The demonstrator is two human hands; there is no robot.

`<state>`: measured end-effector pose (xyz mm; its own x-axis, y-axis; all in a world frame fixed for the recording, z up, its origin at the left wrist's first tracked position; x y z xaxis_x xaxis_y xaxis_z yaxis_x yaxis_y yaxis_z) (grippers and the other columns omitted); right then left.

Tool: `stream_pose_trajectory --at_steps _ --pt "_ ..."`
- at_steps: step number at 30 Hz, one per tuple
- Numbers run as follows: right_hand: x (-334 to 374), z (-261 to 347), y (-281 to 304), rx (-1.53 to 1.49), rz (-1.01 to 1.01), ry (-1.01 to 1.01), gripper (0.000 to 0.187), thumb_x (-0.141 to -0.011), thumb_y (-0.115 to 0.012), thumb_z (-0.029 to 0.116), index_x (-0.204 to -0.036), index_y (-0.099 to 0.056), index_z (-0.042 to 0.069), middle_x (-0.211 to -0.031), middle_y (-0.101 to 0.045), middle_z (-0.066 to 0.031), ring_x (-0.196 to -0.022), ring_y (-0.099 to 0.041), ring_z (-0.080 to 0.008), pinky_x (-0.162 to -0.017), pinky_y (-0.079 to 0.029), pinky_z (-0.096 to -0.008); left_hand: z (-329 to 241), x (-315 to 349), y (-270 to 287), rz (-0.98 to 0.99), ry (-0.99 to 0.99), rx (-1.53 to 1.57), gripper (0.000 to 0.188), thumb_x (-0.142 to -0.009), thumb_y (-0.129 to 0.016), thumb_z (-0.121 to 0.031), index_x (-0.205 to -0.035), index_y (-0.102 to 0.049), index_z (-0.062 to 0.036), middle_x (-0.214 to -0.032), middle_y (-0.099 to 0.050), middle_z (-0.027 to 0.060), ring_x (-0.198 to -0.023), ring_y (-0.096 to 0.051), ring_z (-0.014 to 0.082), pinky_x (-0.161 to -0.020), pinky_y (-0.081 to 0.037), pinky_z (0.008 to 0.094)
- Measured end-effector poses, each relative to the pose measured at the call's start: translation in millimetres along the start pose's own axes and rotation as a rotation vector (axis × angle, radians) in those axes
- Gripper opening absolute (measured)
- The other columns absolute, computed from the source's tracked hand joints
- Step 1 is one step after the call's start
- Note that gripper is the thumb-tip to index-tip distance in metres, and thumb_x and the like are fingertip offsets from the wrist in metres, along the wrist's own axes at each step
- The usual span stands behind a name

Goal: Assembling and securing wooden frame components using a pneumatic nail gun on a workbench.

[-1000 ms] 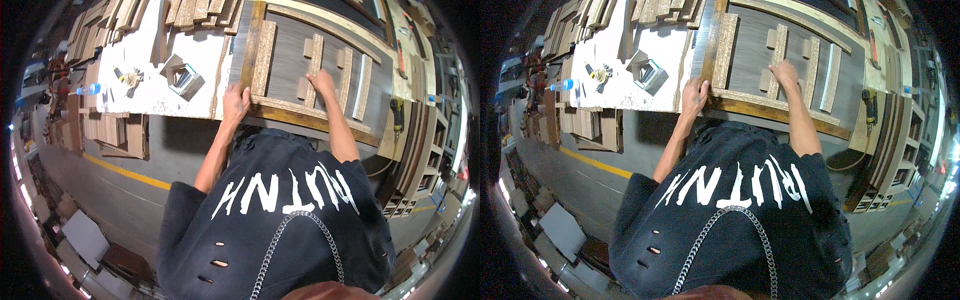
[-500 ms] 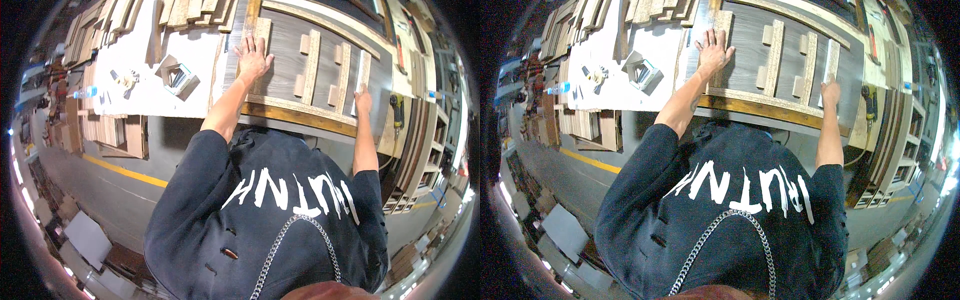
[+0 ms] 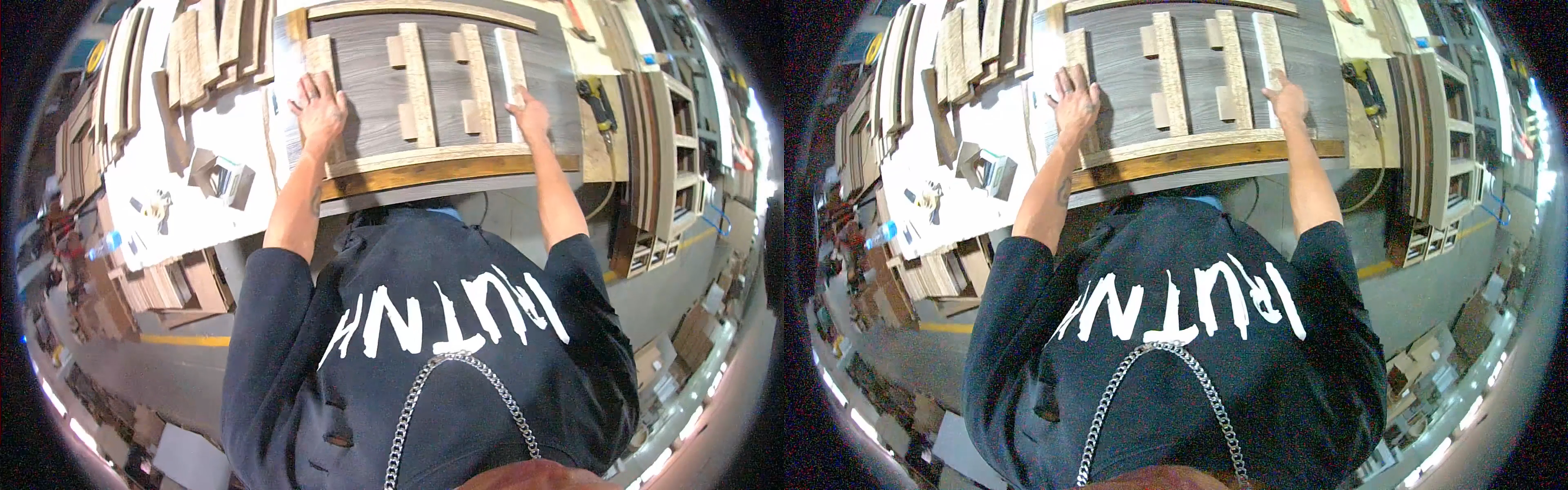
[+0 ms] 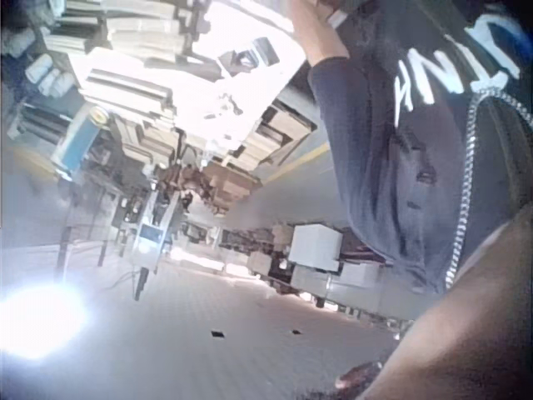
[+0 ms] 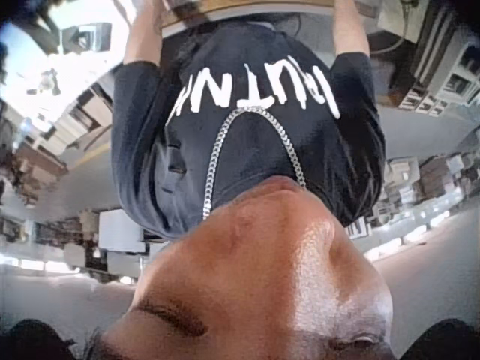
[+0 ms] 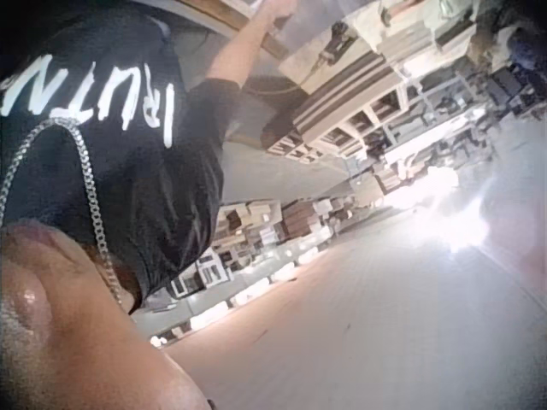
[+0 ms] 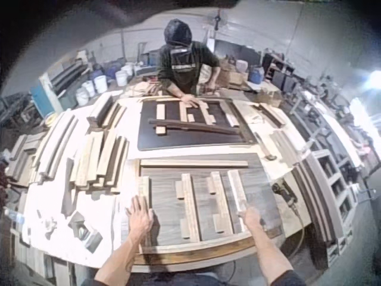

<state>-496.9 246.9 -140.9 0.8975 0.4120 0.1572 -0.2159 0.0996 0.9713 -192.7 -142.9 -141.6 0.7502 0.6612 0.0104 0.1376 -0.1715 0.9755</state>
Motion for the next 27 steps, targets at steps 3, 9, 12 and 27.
stream_pose_trajectory --at_steps 3,9,12,27 --pt "2.2 14.7 10.3 -0.052 0.063 -0.046 0.070 -0.079 -0.076 0.049 -0.140 -0.053 0.026 -0.102 -0.070 -0.0237 -0.098 -0.065 -0.0427 -0.084 -0.051 -0.0505 11.9 3.2 -3.1 -0.059 0.004 -0.023 0.066 -0.098 -0.044 -0.043 -0.154 -0.028 -0.0123 -0.160 -0.019 0.0259 -0.149 -0.017 0.0421 -0.111 -0.014 0.0717" --pt "1.0 -1.1 16.1 -0.066 0.050 0.017 0.075 -0.079 -0.075 0.050 -0.144 -0.048 0.025 -0.106 -0.069 -0.0251 -0.101 -0.064 -0.0441 -0.086 -0.051 -0.0506 3.9 -0.7 -5.3 -0.074 -0.017 -0.028 0.066 -0.097 -0.043 -0.042 -0.155 -0.026 -0.0136 -0.160 -0.020 0.0256 -0.148 -0.018 0.0415 -0.111 -0.017 0.0695" --pt "-2.2 -1.2 15.7 -0.035 0.096 0.008 0.077 -0.079 -0.076 0.048 -0.145 -0.046 0.025 -0.108 -0.068 -0.0257 -0.102 -0.064 -0.0438 -0.087 -0.051 -0.0506 5.1 0.9 -5.2 -0.101 -0.024 -0.042 0.067 -0.097 -0.043 -0.042 -0.155 -0.025 -0.0134 -0.159 -0.020 0.0258 -0.148 -0.019 0.0417 -0.111 -0.018 0.0689" --pt "-10.7 -44.2 21.2 -0.017 0.097 -0.085 0.081 -0.078 -0.076 0.044 -0.148 -0.043 0.021 -0.119 -0.066 -0.0239 -0.112 -0.062 -0.0410 -0.096 -0.049 -0.0493 6.9 1.2 -2.3 -0.029 0.011 -0.050 0.068 -0.099 -0.040 -0.043 -0.157 -0.021 -0.0130 -0.162 -0.015 0.0237 -0.150 -0.015 0.0395 -0.114 -0.015 0.0661"
Point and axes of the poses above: each hand's wrist, its own x-axis away from the middle knuckle, its own y-axis out of the back of the hand, z = x × y, the point moved 10 cm from there along -x, towards the middle knuckle
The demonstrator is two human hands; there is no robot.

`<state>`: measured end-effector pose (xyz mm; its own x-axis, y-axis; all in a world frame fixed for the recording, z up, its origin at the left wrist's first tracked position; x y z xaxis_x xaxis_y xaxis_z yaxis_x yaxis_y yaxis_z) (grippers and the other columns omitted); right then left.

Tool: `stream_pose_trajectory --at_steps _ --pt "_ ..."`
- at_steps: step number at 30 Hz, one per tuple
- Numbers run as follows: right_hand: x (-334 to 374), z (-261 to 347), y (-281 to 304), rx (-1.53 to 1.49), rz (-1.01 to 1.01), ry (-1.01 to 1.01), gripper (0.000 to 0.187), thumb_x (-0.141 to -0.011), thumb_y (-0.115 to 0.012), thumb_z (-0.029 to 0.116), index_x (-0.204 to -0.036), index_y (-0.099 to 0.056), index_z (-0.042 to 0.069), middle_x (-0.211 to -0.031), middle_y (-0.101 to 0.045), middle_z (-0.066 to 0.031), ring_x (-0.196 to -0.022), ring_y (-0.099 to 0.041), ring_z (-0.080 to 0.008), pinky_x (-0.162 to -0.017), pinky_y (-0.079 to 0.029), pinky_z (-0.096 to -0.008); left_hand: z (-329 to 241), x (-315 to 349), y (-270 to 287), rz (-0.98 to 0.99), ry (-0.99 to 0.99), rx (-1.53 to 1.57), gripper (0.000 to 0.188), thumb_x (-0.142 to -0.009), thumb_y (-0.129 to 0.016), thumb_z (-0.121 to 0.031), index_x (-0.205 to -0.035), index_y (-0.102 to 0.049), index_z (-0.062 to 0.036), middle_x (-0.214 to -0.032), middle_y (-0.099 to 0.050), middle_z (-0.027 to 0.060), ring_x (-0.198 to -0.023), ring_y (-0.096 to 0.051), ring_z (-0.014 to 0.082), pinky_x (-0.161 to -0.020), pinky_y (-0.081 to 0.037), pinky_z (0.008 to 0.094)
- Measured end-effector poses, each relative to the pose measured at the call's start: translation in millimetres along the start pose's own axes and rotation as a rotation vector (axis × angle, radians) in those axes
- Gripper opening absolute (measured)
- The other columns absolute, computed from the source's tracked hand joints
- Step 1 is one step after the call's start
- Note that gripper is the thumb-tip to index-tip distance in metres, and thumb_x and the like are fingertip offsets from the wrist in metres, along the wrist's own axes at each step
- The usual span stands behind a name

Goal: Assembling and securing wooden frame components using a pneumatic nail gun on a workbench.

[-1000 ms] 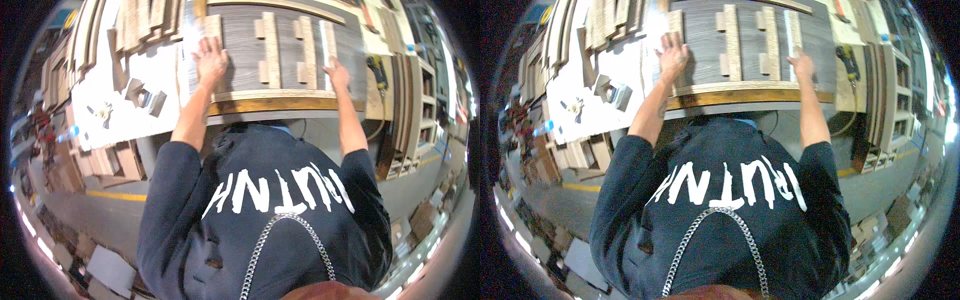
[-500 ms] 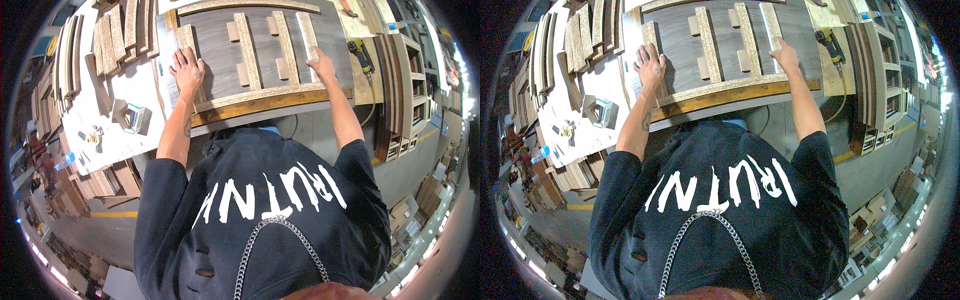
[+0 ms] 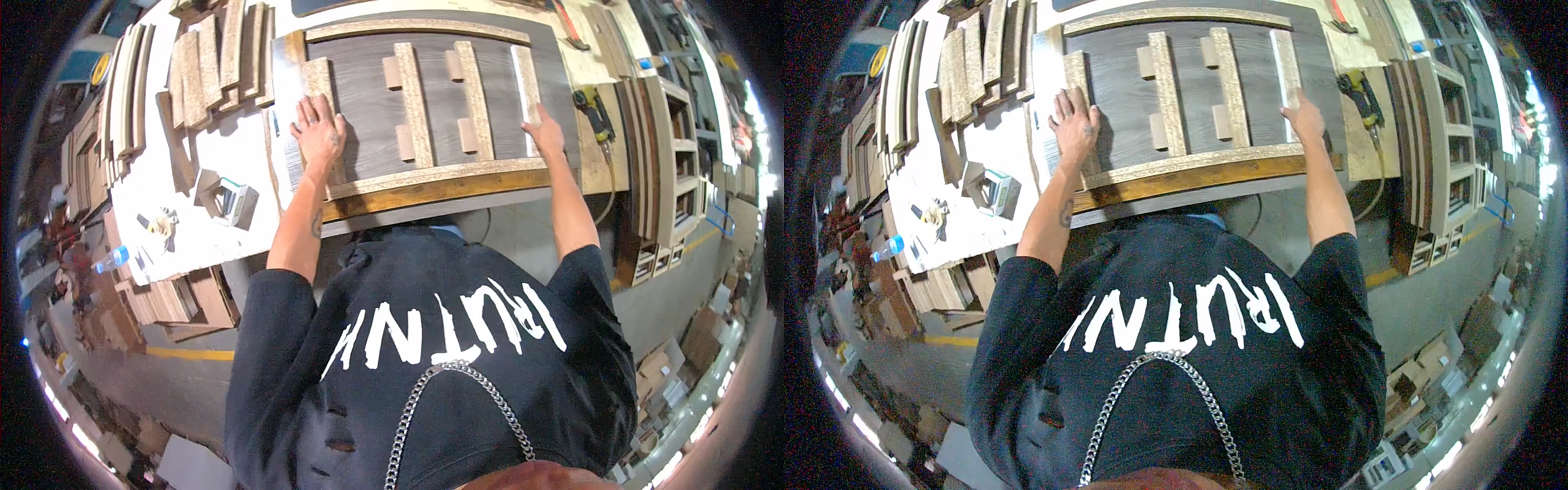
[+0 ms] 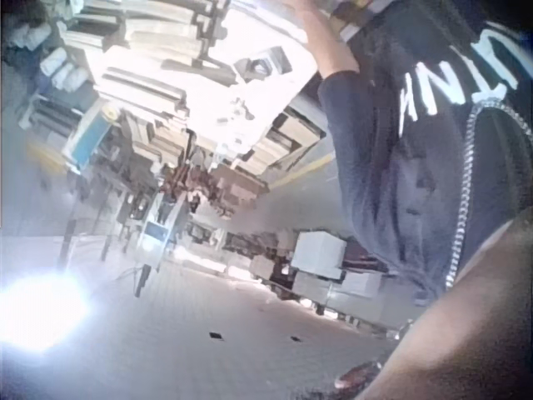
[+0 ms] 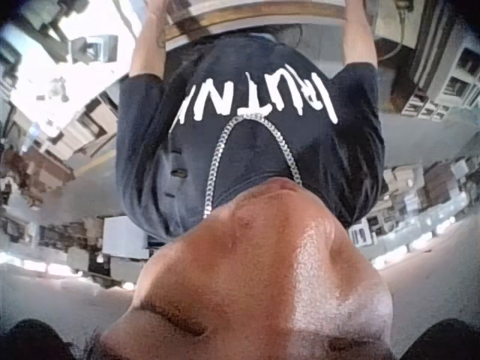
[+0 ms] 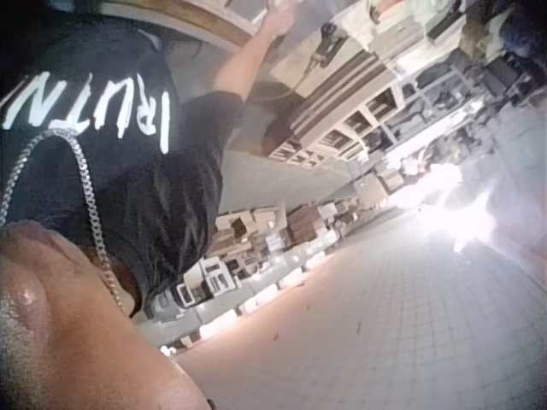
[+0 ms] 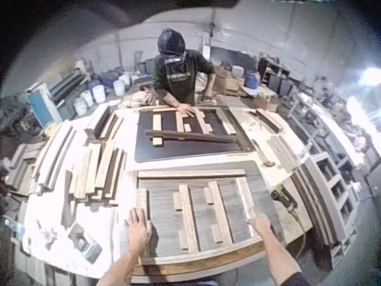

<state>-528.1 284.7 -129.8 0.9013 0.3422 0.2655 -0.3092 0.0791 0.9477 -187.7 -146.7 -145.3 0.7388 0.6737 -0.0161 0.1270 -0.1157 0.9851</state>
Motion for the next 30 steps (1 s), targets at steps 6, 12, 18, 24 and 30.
stream_pose_trajectory --at_steps 6,12,18,24,30 --pt "49.5 52.5 14.1 0.103 -0.368 0.163 0.066 -0.093 -0.061 0.041 -0.146 -0.041 0.007 -0.137 -0.043 -0.0298 -0.126 -0.045 -0.0450 -0.099 -0.045 -0.0530 -6.1 -0.6 1.6 0.057 0.035 0.016 0.067 -0.099 -0.039 -0.045 -0.156 -0.023 -0.0131 -0.162 -0.014 0.0228 -0.151 -0.011 0.0370 -0.116 -0.011 0.0660" --pt "116.7 126.6 -26.2 -0.092 -0.269 0.363 0.056 -0.092 -0.062 0.027 -0.140 -0.046 0.004 -0.134 -0.046 -0.0289 -0.120 -0.048 -0.0469 -0.101 -0.042 -0.0526 -5.1 7.6 7.8 -0.026 0.043 0.064 0.067 -0.096 -0.048 -0.040 -0.154 -0.028 -0.0117 -0.161 -0.017 0.0230 -0.149 -0.016 0.0404 -0.113 -0.015 0.0679" --pt "78.3 165.8 15.6 -0.137 -0.302 0.521 0.049 -0.091 -0.061 0.020 -0.134 -0.048 0.001 -0.130 -0.048 -0.0267 -0.117 -0.051 -0.0450 -0.098 -0.044 -0.0508 -3.1 18.6 15.4 -0.147 0.085 0.086 0.063 -0.094 -0.052 -0.038 -0.151 -0.036 -0.0171 -0.157 -0.023 0.0275 -0.146 -0.022 0.0431 -0.111 -0.020 0.0666" --pt "-52.0 232.8 54.7 -0.119 -0.368 0.789 0.040 -0.093 -0.057 0.019 -0.128 -0.056 0.000 -0.124 -0.060 -0.0228 -0.114 -0.056 -0.0414 -0.098 -0.045 -0.0473 -8.9 23.3 26.2 -0.214 0.126 0.039 0.062 -0.093 -0.057 -0.037 -0.151 -0.038 -0.0237 -0.156 -0.026 0.0263 -0.144 -0.026 0.0434 -0.109 -0.026 0.0647" --pt "-113.9 339.3 19.7 -0.014 -0.035 0.972 0.043 -0.095 -0.057 0.025 -0.132 -0.055 0.003 -0.127 -0.060 -0.0207 -0.115 -0.057 -0.0400 -0.098 -0.046 -0.0462 -4.4 28.0 28.8 -0.199 0.171 0.063 0.057 -0.094 -0.057 -0.038 -0.149 -0.044 -0.0291 -0.155 -0.031 0.0238 -0.144 -0.029 0.0403 -0.112 -0.023 0.0598"
Point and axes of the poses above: each hand's wrist, its own x-axis away from the middle knuckle, its own y-axis out of the back of the hand, z = x × y, the point moved 10 cm from there along -x, towards the middle knuckle
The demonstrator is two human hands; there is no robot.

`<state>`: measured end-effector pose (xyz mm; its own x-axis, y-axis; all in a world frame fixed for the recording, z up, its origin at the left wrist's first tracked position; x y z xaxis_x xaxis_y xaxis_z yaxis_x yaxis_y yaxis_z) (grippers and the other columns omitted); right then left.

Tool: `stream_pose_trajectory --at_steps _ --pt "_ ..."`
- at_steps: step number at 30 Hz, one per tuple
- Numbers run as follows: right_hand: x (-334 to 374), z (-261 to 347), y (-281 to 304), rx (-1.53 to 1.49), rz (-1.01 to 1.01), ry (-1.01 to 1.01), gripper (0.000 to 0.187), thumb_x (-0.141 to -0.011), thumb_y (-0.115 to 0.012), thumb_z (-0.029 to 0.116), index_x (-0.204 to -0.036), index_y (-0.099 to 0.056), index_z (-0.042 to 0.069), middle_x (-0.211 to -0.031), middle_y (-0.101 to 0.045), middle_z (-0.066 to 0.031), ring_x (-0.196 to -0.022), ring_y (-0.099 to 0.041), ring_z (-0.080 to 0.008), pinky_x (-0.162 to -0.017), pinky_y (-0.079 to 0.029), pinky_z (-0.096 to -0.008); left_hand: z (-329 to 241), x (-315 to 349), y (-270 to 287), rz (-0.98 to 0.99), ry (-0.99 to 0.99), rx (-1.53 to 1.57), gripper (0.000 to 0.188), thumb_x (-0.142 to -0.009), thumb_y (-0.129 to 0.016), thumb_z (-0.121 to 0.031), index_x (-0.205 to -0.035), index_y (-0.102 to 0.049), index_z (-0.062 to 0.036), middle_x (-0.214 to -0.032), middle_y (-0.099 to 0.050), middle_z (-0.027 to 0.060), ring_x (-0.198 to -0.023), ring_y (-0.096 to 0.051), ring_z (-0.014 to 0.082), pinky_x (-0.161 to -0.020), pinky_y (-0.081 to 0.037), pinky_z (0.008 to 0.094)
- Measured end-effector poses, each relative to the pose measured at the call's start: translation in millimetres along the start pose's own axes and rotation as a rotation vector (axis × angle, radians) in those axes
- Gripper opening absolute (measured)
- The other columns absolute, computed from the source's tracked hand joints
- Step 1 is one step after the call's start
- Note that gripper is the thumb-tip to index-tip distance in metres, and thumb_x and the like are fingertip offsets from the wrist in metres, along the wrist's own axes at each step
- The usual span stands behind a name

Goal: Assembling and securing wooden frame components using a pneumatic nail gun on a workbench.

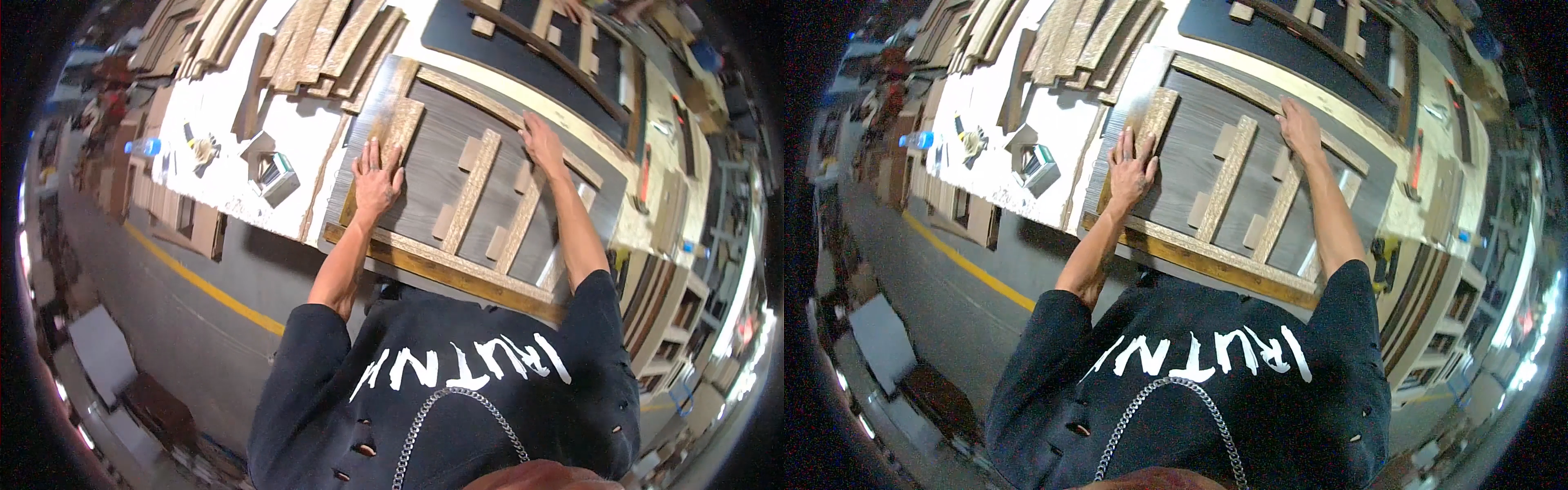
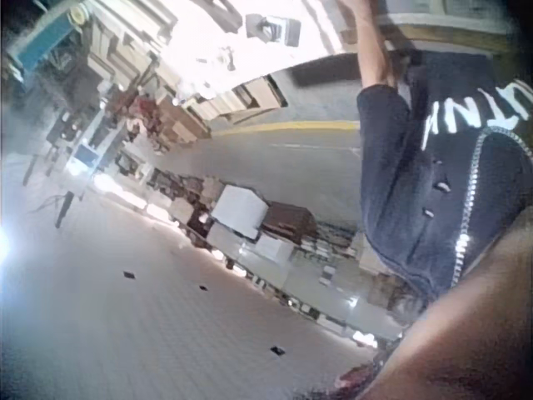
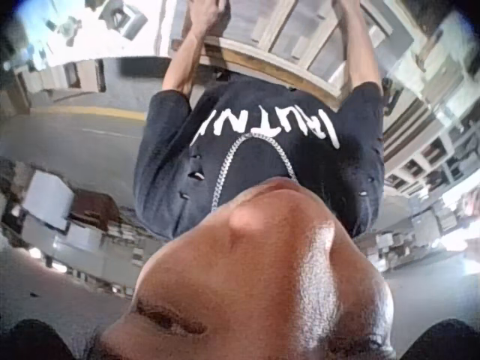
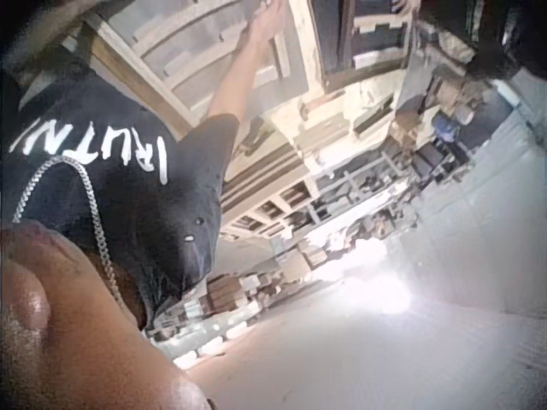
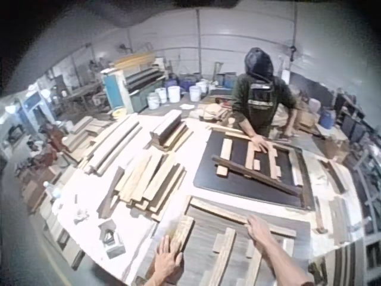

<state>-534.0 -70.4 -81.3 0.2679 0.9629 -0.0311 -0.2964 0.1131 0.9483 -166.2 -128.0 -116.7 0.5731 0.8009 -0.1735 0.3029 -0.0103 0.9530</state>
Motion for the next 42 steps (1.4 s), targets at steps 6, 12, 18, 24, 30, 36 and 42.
stream_pose_trajectory --at_steps 6,12,18,24,30,36,42 --pt "-25.4 8.5 -40.0 -0.026 0.120 0.056 0.041 -0.096 -0.057 0.028 -0.130 -0.059 0.007 -0.118 -0.062 -0.0189 -0.109 -0.058 -0.0381 -0.092 -0.048 -0.0442 -0.5 -1.8 0.4 0.068 0.053 -0.007 0.053 -0.095 -0.058 -0.039 -0.146 -0.048 -0.0285 -0.157 -0.029 0.0212 -0.146 -0.026 0.0370 -0.114 -0.019 0.0527" --pt "-10.8 14.5 -42.8 -0.158 0.062 0.109 0.034 -0.095 -0.059 0.028 -0.121 -0.067 0.007 -0.108 -0.065 -0.0134 -0.103 -0.060 -0.0346 -0.089 -0.049 -0.0414 0.1 -5.7 2.4 0.073 0.062 0.003 0.052 -0.094 -0.059 -0.038 -0.145 -0.049 -0.0297 -0.156 -0.030 0.0212 -0.145 -0.026 0.0362 -0.114 -0.020 0.0521" --pt "-16.6 9.2 -51.8 -0.221 0.174 0.090 0.034 -0.093 -0.062 0.026 -0.121 -0.067 0.006 -0.114 -0.065 -0.0138 -0.107 -0.060 -0.0336 -0.092 -0.048 -0.0400 2.9 -4.2 -2.6 0.069 0.070 0.008 0.053 -0.092 -0.060 -0.039 -0.143 -0.050 -0.0285 -0.156 -0.030 0.0209 -0.144 -0.029 0.0368 -0.114 -0.021 0.0549" --pt "-19.9 12.2 -52.8 -0.169 0.167 0.108 0.035 -0.092 -0.065 0.027 -0.118 -0.068 0.004 -0.111 -0.065 -0.0146 -0.104 -0.060 -0.0341 -0.089 -0.048 -0.0415 3.2 -4.7 -3.4 0.082 0.080 0.018 0.052 -0.093 -0.059 -0.040 -0.143 -0.050 -0.0289 -0.157 -0.028 0.0207 -0.145 -0.026 0.0362 -0.115 -0.018 0.0544" --pt "-17.0 32.9 -49.6 -0.039 0.069 0.008 0.042 -0.093 -0.062 0.036 -0.117 -0.067 0.003 -0.105 -0.062 -0.0177 -0.099 -0.058 -0.0366 -0.086 -0.048 -0.0444 5.1 -4.4 -5.9 0.038 0.086 0.068 0.048 -0.092 -0.061 -0.040 -0.138 -0.055 -0.0278 -0.156 -0.029 0.0216 -0.144 -0.027 0.0374 -0.114 -0.015 0.0613" --pt "-6.3 44.2 -46.7 -0.061 -0.128 -0.182 0.055 -0.100 -0.049 0.048 -0.115 -0.063 -0.003 -0.111 -0.057 -0.0225 -0.105 -0.051 -0.0381 -0.095 -0.041 -0.0468 -2.8 -39.1 2.8 -0.142 0.236 0.237 0.036 -0.089 -0.068 -0.036 -0.116 -0.063 -0.0131 -0.140 -0.042 0.0211 -0.135 -0.036 0.0376 -0.110 -0.012 0.0679" --pt "-6.4 43.7 -59.2 -0.084 -0.185 -0.245 0.049 -0.102 -0.049 0.044 -0.112 -0.063 -0.002 -0.108 -0.057 -0.0217 -0.104 -0.051 -0.0377 -0.095 -0.038 -0.0468 13.9 -103.2 -11.3 -0.120 0.285 0.378 0.049 -0.089 -0.065 -0.034 -0.126 -0.054 -0.0032 -0.140 -0.038 0.0263 -0.134 -0.034 0.0386 -0.109 -0.014 0.0670"
Point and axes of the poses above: each hand's wrist, its own x-axis away from the middle knuckle, its own y-axis out of the back of the hand, z = x × y, the point moved 10 cm from there along -x, towards the middle knuckle
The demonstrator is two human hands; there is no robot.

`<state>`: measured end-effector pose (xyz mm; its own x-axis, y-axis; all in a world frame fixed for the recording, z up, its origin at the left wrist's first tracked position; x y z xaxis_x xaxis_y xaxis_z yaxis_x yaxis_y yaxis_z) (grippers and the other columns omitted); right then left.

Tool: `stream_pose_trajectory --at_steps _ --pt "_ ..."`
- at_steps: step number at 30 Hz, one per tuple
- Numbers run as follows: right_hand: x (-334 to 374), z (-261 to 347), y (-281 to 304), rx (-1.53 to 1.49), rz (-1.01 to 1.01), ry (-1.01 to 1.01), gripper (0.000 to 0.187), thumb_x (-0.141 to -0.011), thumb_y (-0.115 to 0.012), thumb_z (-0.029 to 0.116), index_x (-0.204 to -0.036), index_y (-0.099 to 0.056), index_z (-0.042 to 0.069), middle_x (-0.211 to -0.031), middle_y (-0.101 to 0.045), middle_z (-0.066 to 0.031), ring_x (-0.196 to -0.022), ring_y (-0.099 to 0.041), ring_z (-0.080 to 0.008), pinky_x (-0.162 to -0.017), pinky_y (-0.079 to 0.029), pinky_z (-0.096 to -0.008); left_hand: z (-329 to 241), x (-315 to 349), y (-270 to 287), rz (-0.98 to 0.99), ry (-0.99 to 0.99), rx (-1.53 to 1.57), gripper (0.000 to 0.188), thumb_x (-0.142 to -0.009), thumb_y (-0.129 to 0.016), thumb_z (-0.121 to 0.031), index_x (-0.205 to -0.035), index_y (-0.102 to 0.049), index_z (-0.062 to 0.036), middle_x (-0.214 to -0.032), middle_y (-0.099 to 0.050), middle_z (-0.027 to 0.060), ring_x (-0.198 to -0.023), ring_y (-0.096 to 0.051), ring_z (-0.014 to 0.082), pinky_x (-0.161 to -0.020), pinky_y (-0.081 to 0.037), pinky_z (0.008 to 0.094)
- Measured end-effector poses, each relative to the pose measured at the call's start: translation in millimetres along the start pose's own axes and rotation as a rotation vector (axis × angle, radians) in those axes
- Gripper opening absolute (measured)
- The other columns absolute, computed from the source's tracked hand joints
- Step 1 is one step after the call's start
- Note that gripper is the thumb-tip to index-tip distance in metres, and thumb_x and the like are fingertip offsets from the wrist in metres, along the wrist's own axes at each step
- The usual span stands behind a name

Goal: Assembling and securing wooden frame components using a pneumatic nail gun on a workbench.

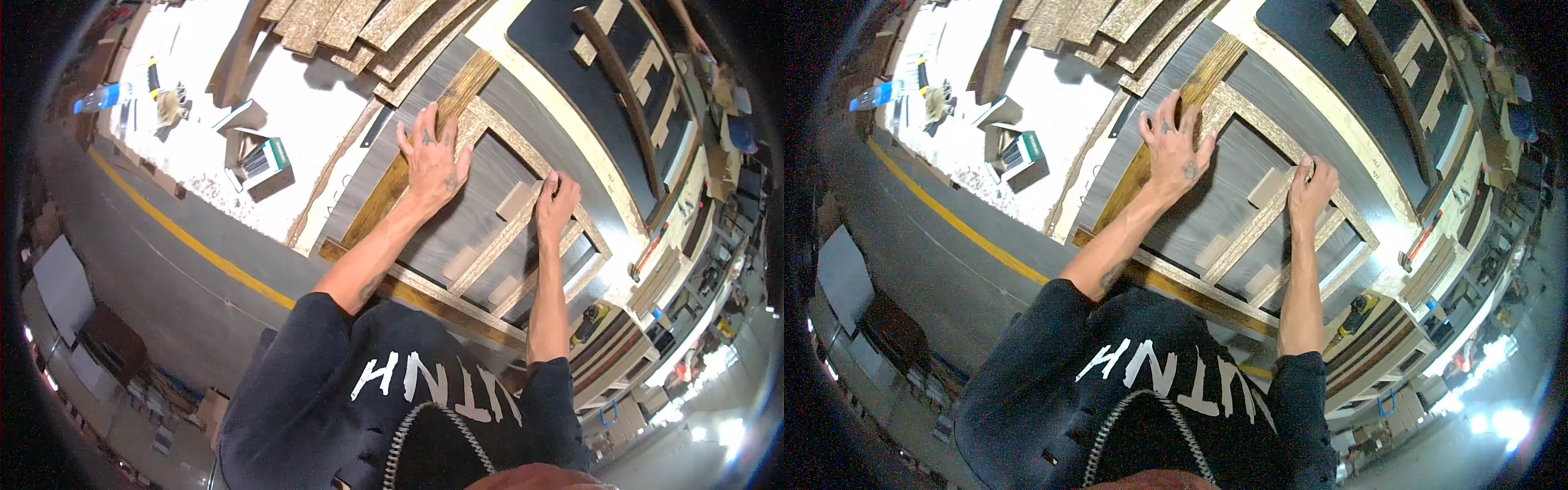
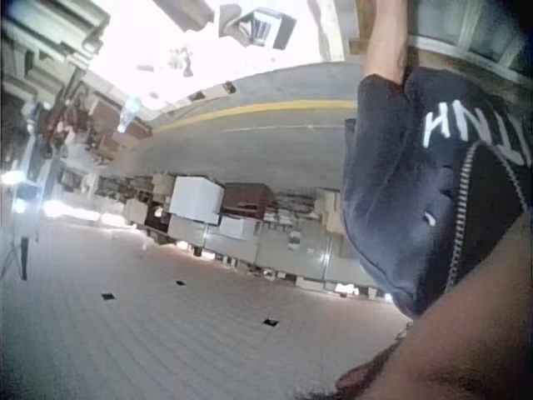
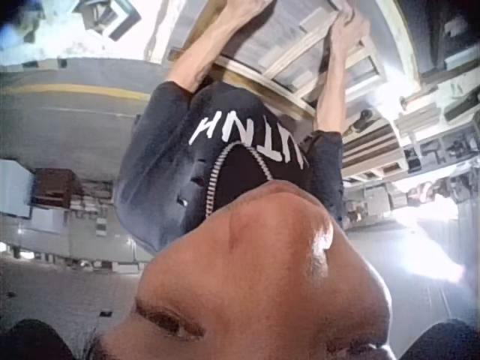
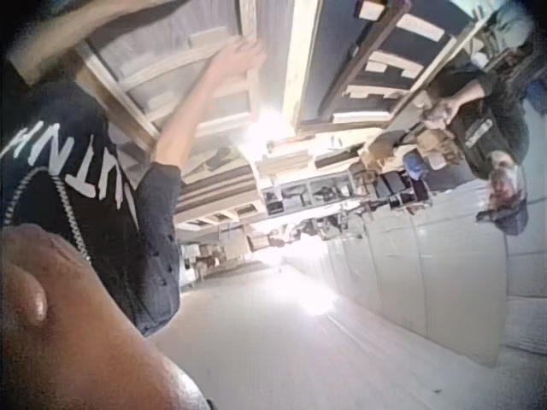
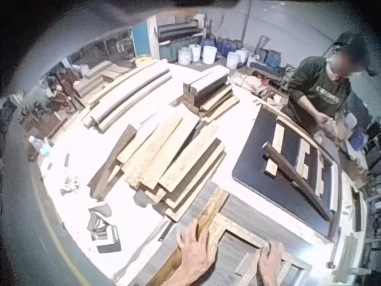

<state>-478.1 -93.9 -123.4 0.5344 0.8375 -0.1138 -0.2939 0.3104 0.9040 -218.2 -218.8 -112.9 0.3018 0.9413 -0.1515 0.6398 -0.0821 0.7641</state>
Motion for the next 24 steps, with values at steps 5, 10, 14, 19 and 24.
stream_pose_trajectory --at_steps 5,10,14,19,24 --pt "0.6 -2.6 -0.2 -0.020 -0.040 -0.074 0.043 -0.103 -0.048 0.040 -0.107 -0.062 -0.001 -0.104 -0.055 -0.0204 -0.102 -0.050 -0.0354 -0.093 -0.038 -0.0458 38.6 -27.6 6.1 0.045 0.094 0.105 0.046 -0.094 -0.056 -0.036 -0.124 -0.055 -0.0010 -0.138 -0.042 0.0243 -0.130 -0.039 0.0358 -0.109 -0.023 0.0604" --pt "3.2 -11.0 -11.5 0.034 -0.037 -0.118 0.047 -0.104 -0.044 0.042 -0.108 -0.058 -0.003 -0.106 -0.054 -0.0198 -0.104 -0.048 -0.0343 -0.097 -0.035 -0.0456 -12.7 -26.7 -15.6 0.136 -0.129 0.342 0.035 -0.089 -0.066 -0.021 -0.117 -0.063 -0.0013 -0.127 -0.059 0.0155 -0.120 -0.054 0.0272 -0.110 -0.032 0.0474" --pt "1.9 -3.5 -10.3 0.003 -0.053 -0.153 0.047 -0.104 -0.044 0.042 -0.109 -0.057 -0.003 -0.106 -0.053 -0.0200 -0.104 -0.048 -0.0341 -0.097 -0.035 -0.0459 -86.1 -19.3 -58.5 0.345 -0.387 0.222 0.039 -0.092 -0.062 -0.023 -0.124 -0.062 -0.0010 -0.137 -0.054 0.0188 -0.132 -0.047 0.0298 -0.117 -0.024 0.0496" --pt "5.0 -5.4 -10.8 0.017 -0.050 -0.147 0.041 -0.104 -0.048 0.037 -0.110 -0.057 -0.002 -0.107 -0.053 -0.0200 -0.106 -0.048 -0.0341 -0.098 -0.035 -0.0459 -101.8 -27.5 -98.6 0.518 -0.504 0.009 0.047 -0.097 -0.056 -0.028 -0.136 -0.053 -0.0011 -0.150 -0.042 0.0197 -0.144 -0.033 0.0293 -0.120 -0.011 0.0550" --pt "5.5 -4.0 -6.7 0.056 -0.075 -0.145 0.034 -0.103 -0.050 0.033 -0.111 -0.058 0.000 -0.108 -0.053 -0.0183 -0.106 -0.048 -0.0341 -0.098 -0.035 -0.0455 -36.1 -31.2 -61.3 0.357 -0.209 -0.086 0.085 -0.093 -0.057 -0.053 -0.151 -0.027 0.0013 -0.158 -0.016 0.0284 -0.150 -0.011 0.0390 -0.113 0.003 0.0704"
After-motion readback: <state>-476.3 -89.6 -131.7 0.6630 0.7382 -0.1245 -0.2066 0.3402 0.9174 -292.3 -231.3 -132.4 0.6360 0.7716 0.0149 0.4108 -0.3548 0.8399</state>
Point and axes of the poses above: each hand's wrist, its own x-axis away from the middle knuckle, its own y-axis out of the back of the hand, z = x × y, the point moved 10 cm from there along -x, towards the middle knuckle
